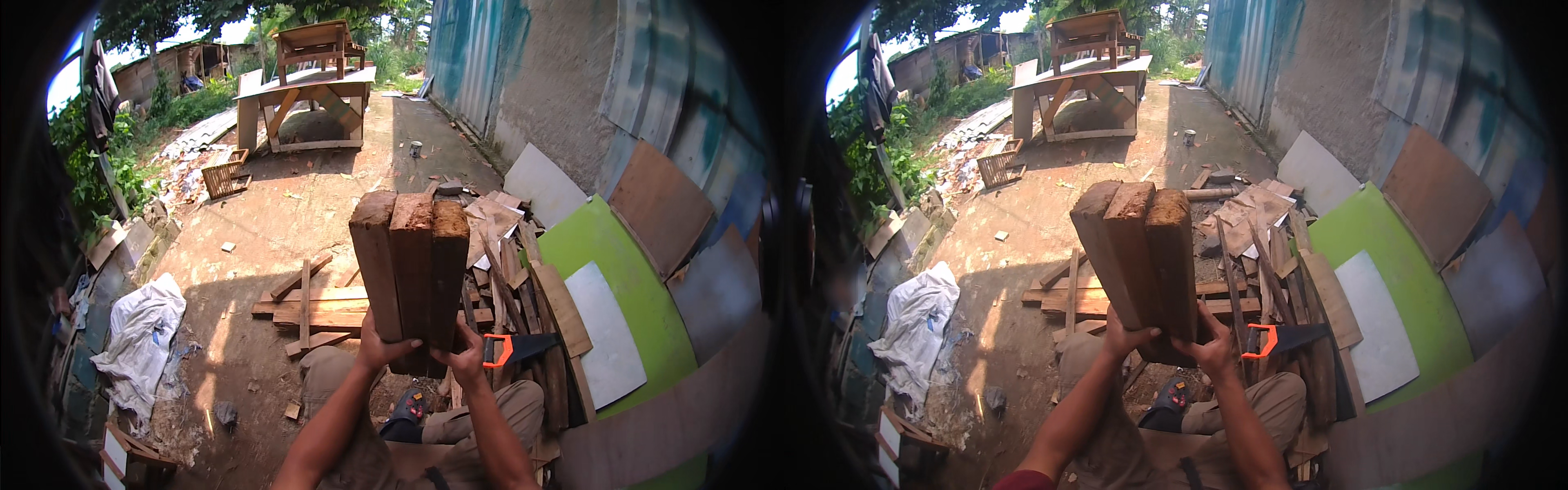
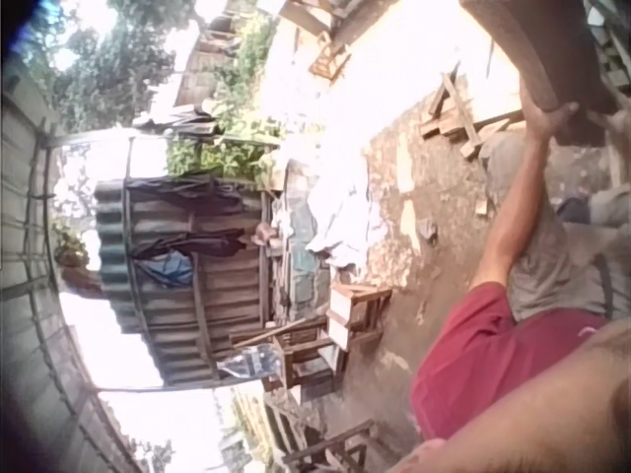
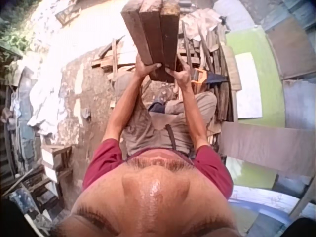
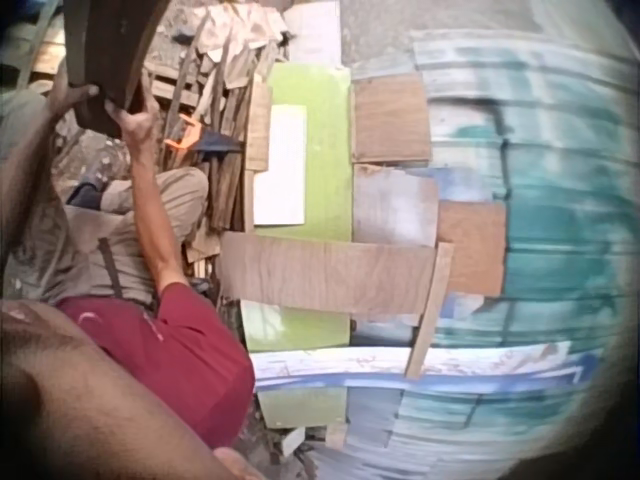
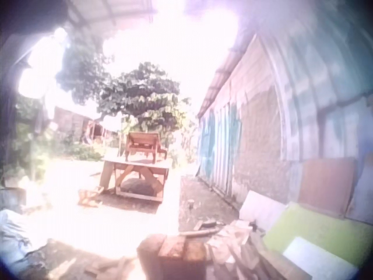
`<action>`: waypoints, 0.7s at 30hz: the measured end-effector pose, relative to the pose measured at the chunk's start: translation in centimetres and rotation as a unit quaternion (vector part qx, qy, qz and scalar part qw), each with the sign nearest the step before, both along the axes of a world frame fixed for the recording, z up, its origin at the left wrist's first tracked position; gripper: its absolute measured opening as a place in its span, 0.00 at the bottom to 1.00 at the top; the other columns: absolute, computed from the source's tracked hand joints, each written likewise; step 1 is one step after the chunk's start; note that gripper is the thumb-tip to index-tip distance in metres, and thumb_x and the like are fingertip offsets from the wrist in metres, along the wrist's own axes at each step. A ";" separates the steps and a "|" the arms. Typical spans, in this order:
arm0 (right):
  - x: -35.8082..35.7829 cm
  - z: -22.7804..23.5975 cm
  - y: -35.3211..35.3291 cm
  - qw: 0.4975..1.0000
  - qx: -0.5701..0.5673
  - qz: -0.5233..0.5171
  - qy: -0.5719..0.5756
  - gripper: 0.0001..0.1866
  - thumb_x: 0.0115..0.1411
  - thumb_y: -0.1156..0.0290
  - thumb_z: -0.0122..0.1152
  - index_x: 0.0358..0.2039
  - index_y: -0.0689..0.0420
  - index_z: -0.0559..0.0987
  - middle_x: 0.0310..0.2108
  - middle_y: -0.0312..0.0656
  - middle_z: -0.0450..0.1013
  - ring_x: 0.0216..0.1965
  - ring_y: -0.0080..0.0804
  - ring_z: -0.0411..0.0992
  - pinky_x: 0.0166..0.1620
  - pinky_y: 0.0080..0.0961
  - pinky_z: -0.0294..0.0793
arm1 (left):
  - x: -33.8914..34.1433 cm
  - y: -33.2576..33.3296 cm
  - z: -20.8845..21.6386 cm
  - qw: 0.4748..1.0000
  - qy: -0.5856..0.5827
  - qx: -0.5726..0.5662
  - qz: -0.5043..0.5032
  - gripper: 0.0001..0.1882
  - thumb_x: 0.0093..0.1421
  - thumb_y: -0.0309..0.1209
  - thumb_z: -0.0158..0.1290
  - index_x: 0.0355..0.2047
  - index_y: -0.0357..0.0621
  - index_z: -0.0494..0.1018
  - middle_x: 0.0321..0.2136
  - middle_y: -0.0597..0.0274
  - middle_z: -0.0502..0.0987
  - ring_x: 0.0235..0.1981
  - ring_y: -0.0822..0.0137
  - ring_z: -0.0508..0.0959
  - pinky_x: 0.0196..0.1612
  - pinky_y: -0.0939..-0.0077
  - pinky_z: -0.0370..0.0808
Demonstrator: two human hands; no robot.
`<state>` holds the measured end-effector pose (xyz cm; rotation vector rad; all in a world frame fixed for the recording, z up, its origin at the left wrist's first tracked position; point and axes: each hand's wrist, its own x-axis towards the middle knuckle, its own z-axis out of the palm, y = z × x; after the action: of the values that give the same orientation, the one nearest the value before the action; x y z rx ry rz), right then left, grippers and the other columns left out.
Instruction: The person sits on the ground and sorts through a pile of wooden planks and scraps. They pick up pieces, inspect them, and place them into small stacks. The person uses a hand saw and a chisel to cut and trim some of the wood pieces.
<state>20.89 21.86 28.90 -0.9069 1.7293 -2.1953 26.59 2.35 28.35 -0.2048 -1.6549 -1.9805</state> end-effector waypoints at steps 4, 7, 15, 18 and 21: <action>0.9 3.2 -1.0 0.998 0.040 -0.008 0.044 0.37 0.54 0.75 0.75 0.63 0.65 0.70 0.53 0.43 0.77 0.54 0.25 0.74 0.59 0.26 0.71 | -0.3 -1.0 -0.3 0.997 -0.021 0.068 -0.011 0.39 0.46 0.32 0.73 0.56 0.36 0.66 0.47 0.55 0.79 0.48 0.63 0.80 0.54 0.65 0.77; 1.2 6.1 -2.0 0.991 0.121 -0.009 0.054 0.31 0.58 0.69 0.72 0.60 0.65 0.74 0.49 0.43 0.79 0.49 0.24 0.76 0.55 0.25 0.73 | -0.5 -0.9 -0.5 0.977 -0.054 0.200 -0.049 0.34 0.54 0.37 0.67 0.57 0.36 0.68 0.47 0.53 0.79 0.48 0.61 0.80 0.53 0.65 0.78; -4.5 7.8 -5.2 0.950 0.286 0.108 0.065 0.30 0.65 0.53 0.64 0.58 0.65 0.76 0.46 0.42 0.79 0.45 0.23 0.74 0.51 0.23 0.74 | -2.4 -1.4 -0.2 0.888 -0.089 0.426 -0.146 0.34 0.64 0.53 0.54 0.61 0.40 0.68 0.52 0.49 0.78 0.50 0.51 0.81 0.56 0.53 0.78; -5.9 8.4 -6.3 0.932 0.335 0.130 0.040 0.33 0.60 0.50 0.68 0.54 0.67 0.78 0.44 0.45 0.79 0.43 0.27 0.76 0.48 0.25 0.75 | -3.2 -1.9 -1.2 0.876 -0.104 0.451 -0.133 0.36 0.64 0.54 0.53 0.62 0.40 0.66 0.53 0.47 0.77 0.53 0.48 0.79 0.59 0.47 0.76; -7.6 7.3 -7.5 0.931 0.348 0.106 0.021 0.34 0.53 0.50 0.72 0.48 0.70 0.81 0.41 0.50 0.80 0.40 0.32 0.78 0.44 0.28 0.76 | -3.6 -1.7 -1.7 0.872 -0.130 0.456 -0.120 0.37 0.64 0.55 0.52 0.63 0.41 0.65 0.55 0.46 0.76 0.55 0.48 0.77 0.61 0.46 0.73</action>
<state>13.33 14.39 36.16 -0.8864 2.0869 -1.2724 23.03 0.63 26.67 0.2353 -0.6685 -2.8445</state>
